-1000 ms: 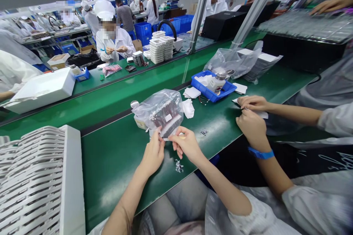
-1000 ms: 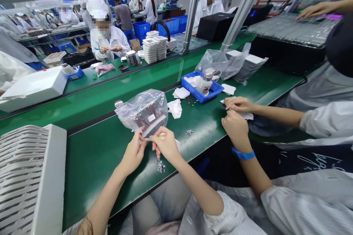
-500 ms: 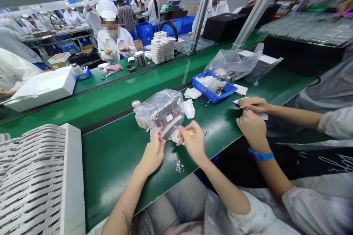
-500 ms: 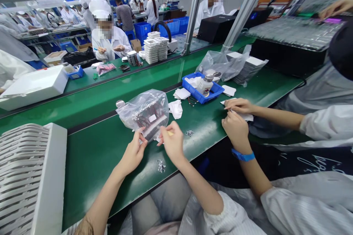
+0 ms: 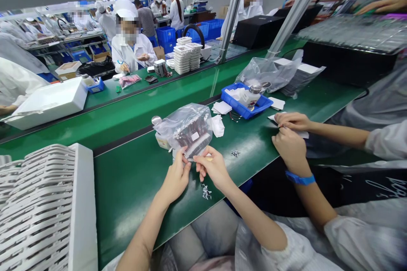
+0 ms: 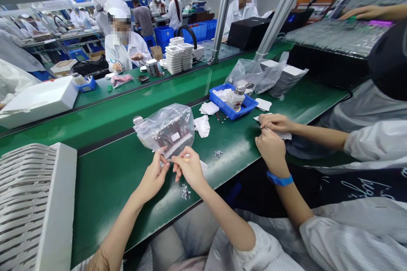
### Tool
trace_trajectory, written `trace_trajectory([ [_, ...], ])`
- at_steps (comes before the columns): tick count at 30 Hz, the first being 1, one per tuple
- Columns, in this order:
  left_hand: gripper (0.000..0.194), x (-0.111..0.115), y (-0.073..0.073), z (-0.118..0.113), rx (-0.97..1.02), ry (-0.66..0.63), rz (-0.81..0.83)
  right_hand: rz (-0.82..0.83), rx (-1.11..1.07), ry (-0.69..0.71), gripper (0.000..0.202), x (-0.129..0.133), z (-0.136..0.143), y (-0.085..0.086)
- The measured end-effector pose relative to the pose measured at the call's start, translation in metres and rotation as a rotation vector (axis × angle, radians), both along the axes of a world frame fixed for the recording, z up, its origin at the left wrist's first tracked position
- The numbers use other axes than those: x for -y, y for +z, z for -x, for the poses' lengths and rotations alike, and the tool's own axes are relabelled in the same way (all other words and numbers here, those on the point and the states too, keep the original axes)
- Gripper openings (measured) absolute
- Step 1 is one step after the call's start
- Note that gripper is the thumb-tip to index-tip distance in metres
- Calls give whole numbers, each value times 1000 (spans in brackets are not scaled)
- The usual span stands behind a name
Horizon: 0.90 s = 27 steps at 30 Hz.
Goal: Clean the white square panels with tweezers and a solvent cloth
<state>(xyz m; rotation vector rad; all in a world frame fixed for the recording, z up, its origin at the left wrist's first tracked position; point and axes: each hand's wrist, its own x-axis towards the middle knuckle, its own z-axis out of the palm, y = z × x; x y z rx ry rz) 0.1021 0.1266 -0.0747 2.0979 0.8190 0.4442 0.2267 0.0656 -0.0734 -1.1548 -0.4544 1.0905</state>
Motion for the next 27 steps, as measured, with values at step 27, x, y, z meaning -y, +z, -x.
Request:
trace_trajectory([
  [27, 52, 0, 0, 4, 62, -13, 114, -15, 173, -177, 39, 2, 5, -8],
])
